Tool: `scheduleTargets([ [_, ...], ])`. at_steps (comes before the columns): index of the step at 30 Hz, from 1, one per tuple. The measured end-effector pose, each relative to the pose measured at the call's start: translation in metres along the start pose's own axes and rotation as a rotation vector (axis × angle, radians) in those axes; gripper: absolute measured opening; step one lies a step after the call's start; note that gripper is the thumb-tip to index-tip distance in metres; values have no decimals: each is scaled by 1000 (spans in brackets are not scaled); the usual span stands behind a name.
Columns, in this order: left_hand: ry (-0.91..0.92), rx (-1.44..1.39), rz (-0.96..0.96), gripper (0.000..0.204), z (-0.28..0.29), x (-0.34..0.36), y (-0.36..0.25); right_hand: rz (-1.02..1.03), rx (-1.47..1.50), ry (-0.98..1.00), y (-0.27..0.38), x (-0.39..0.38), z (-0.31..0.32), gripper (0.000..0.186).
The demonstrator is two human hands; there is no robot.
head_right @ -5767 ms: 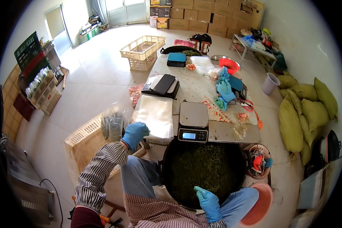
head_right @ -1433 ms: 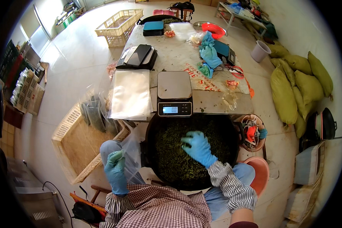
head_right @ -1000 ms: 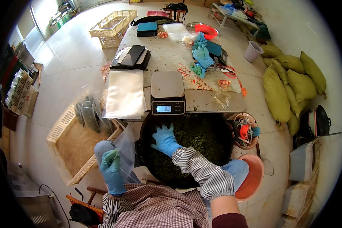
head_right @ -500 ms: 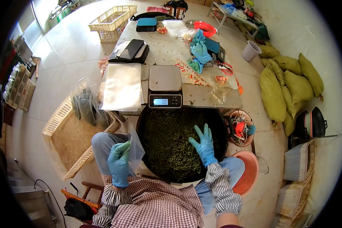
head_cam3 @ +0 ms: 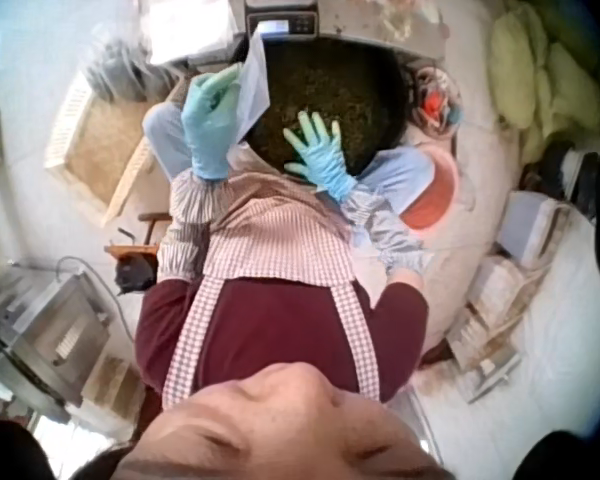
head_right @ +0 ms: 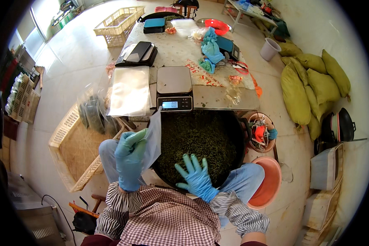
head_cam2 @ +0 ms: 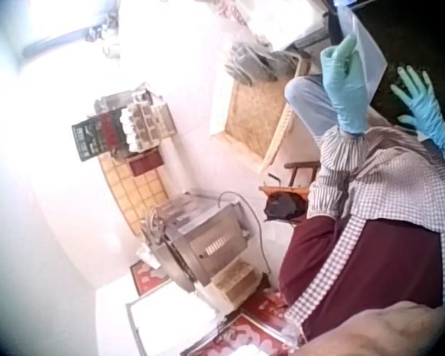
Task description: The person scoops dried green leaves from a large bowl into small plastic bags, weighs each bag on a digital scale, and places the filled bags into a basket. The process is repeated continuously.
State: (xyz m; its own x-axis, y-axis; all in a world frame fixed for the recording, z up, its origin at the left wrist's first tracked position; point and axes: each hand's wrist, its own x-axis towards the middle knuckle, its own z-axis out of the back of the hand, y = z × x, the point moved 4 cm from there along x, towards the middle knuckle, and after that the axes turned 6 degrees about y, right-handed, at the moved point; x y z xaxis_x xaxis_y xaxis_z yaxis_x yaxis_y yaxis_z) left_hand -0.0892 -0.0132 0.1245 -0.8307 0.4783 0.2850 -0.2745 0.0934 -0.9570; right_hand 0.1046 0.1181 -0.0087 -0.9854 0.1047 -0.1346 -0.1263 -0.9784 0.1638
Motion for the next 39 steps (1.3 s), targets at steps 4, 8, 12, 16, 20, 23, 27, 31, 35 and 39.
scheduleTargets([
  [4, 90, 182, -49, 29, -20, 6, 13, 109, -268, 31, 11, 27, -31, 88],
  [8, 81, 359, -172, 27, -24, 18, 2, 45, -257, 121, -7, 75, 4, 81],
  [12, 159, 172, -4, 24, -24, 26, -12, -75, -154, 12, -41, 126, 2, 89],
  [16, 198, -176, 194, 21, -28, 34, -20, -160, 190, 23, -100, 182, -60, 100],
  [20, 39, -52, 143, 23, 14, 47, -22, -137, 74, 269, -32, 166, 19, 74],
  [23, -14, -28, 55, 23, 27, 55, -26, -5, 66, 19, -5, 144, -4, 59],
  [27, 11, 9, 111, 23, 28, 54, -24, 88, 43, 79, 30, 118, -15, 78],
  [31, 34, 8, 161, 24, 21, 50, -9, 86, -139, 306, 52, 134, -21, 95],
  [35, 69, 29, 197, 29, 3, 50, -2, 33, -70, 124, 47, 173, -44, 81],
  [39, 134, 355, 53, 34, -9, 59, -14, -200, 939, -170, 26, 193, -85, 49],
])
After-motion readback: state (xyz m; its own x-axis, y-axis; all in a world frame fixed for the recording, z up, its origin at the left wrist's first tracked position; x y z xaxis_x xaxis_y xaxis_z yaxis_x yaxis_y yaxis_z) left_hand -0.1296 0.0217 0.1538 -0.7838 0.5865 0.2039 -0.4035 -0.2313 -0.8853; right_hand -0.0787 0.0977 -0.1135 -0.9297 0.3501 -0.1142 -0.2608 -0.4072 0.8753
